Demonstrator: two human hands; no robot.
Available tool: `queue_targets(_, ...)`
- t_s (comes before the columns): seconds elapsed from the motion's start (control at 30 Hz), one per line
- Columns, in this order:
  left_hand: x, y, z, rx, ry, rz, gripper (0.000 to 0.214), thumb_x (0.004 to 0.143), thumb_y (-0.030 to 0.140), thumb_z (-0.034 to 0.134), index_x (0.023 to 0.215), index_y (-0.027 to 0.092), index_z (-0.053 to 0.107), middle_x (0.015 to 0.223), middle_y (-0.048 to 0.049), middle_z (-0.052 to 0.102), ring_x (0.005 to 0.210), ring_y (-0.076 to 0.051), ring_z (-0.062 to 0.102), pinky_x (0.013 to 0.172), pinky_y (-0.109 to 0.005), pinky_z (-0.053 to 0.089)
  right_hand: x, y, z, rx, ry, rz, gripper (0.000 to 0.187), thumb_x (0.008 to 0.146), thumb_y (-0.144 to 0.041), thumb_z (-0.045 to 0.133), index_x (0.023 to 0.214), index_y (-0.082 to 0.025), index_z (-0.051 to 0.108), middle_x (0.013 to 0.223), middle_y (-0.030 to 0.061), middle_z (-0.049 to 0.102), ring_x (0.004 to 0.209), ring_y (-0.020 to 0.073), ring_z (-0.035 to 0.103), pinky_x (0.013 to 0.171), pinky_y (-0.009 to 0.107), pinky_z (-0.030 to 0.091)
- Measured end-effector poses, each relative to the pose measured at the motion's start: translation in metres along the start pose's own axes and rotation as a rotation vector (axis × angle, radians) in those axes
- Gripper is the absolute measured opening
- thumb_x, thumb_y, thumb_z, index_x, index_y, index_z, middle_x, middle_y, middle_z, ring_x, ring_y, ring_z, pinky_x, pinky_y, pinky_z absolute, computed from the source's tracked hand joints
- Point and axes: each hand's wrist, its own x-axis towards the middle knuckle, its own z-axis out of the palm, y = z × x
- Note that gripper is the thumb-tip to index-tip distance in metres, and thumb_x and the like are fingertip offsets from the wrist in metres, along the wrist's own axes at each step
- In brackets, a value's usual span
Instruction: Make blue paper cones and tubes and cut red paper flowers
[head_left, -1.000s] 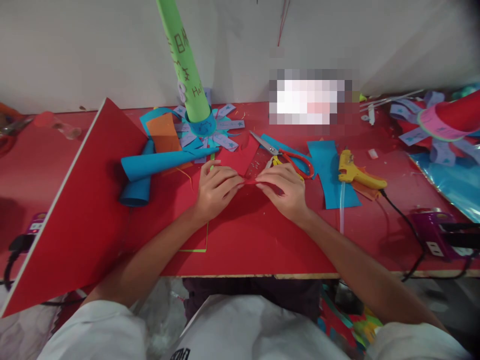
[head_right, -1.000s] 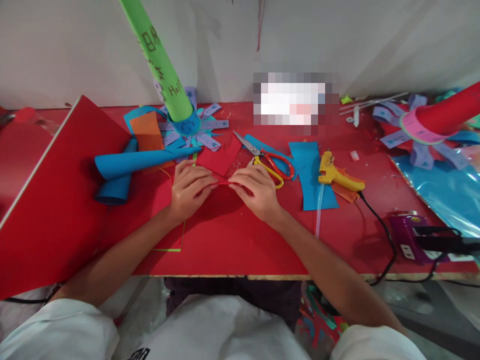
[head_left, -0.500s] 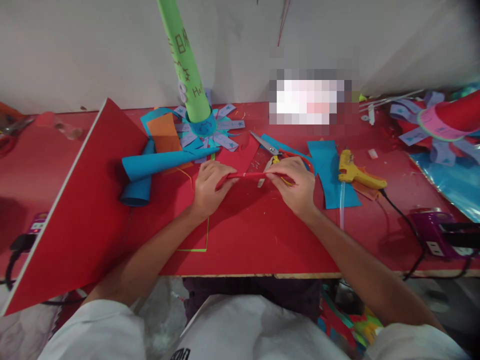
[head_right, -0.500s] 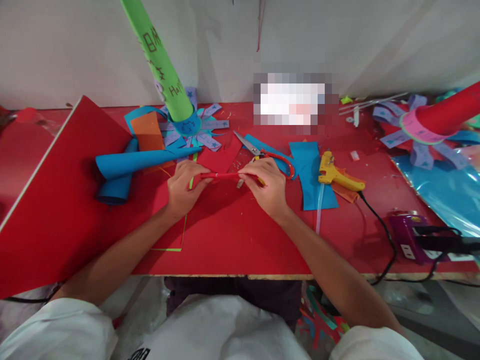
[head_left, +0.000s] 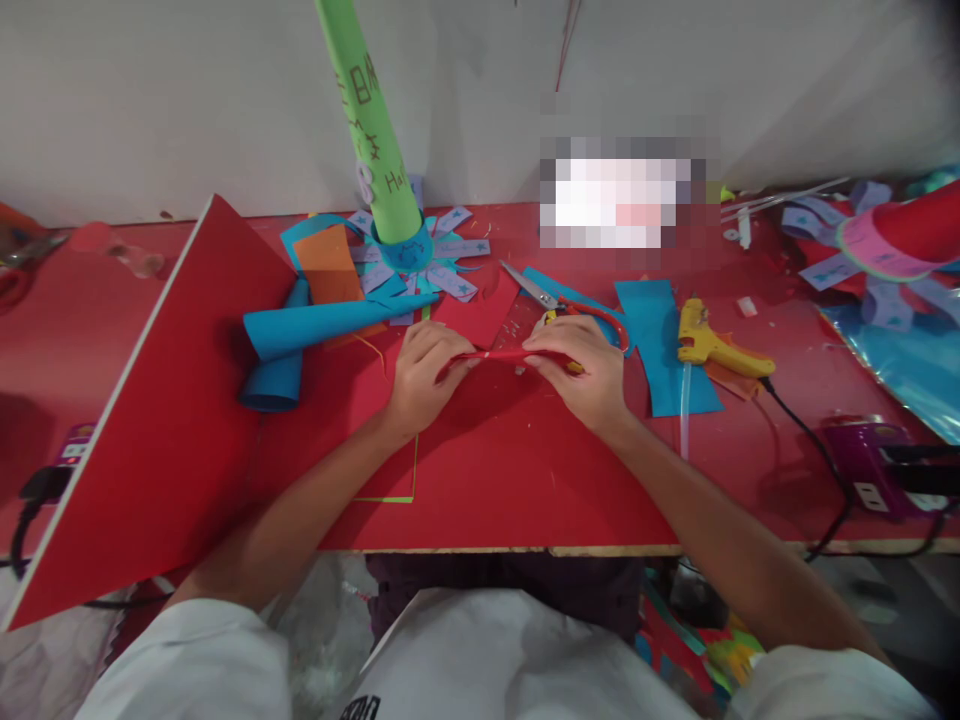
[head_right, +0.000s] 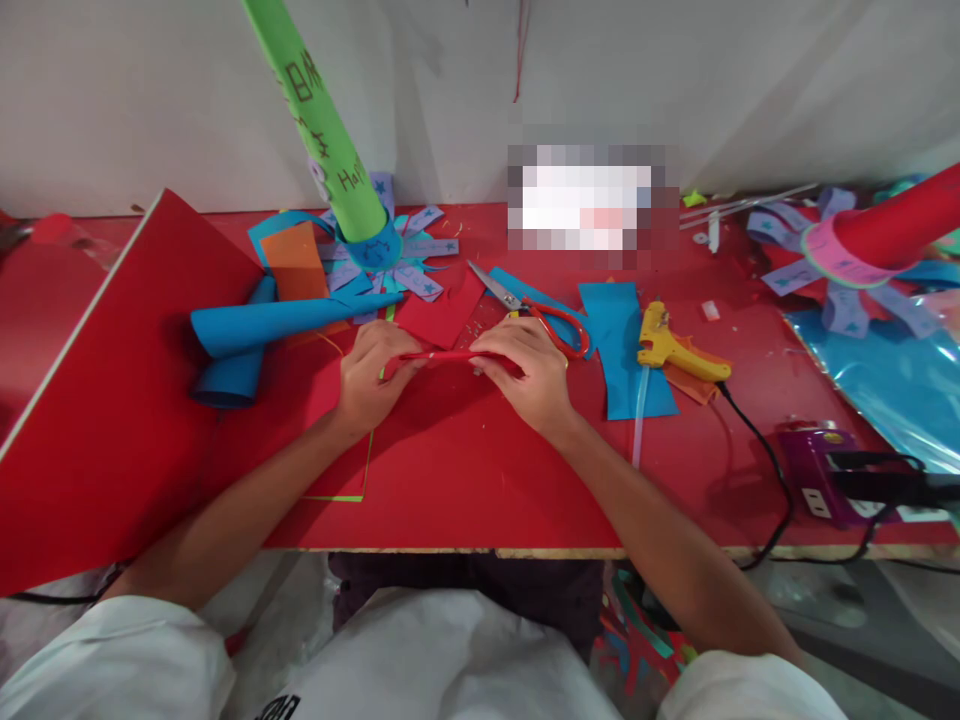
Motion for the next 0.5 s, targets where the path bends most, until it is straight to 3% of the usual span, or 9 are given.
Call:
queue_targets(0.27,-0.0001,-0.0017,-0.0001,-0.006,0.012,0.022,0.015,0.107,0.031,0.065,0.094,0.024,0.069,0.090,-0.0014,0.079,0.090,-0.018,0.072,0.092,-0.037,0.054,-0.0032,0.0047,0.0012,-0.027,-0.036,0.028,0.008,0.099,-0.035,0.078,0.104,-0.030,0.081,0.097,0.0031,0.084,0.100,0.0269,0.075,0.095,0.046,0.061)
queue_targets(0.5,0.0015,-0.0012,0.0013,-0.071,0.066,0.043,0.012,0.105,0.030,0.068,0.096,0.024,0.070,0.088,-0.0013,0.078,0.087,-0.018,0.071,0.089,-0.036,0.053,-0.0030,0.0011,0.0011,0.006,-0.043,0.028,0.010,0.100,-0.025,0.074,0.095,-0.030,0.081,0.089,0.0016,0.082,0.094,0.0256,0.074,0.089,0.044,0.061)
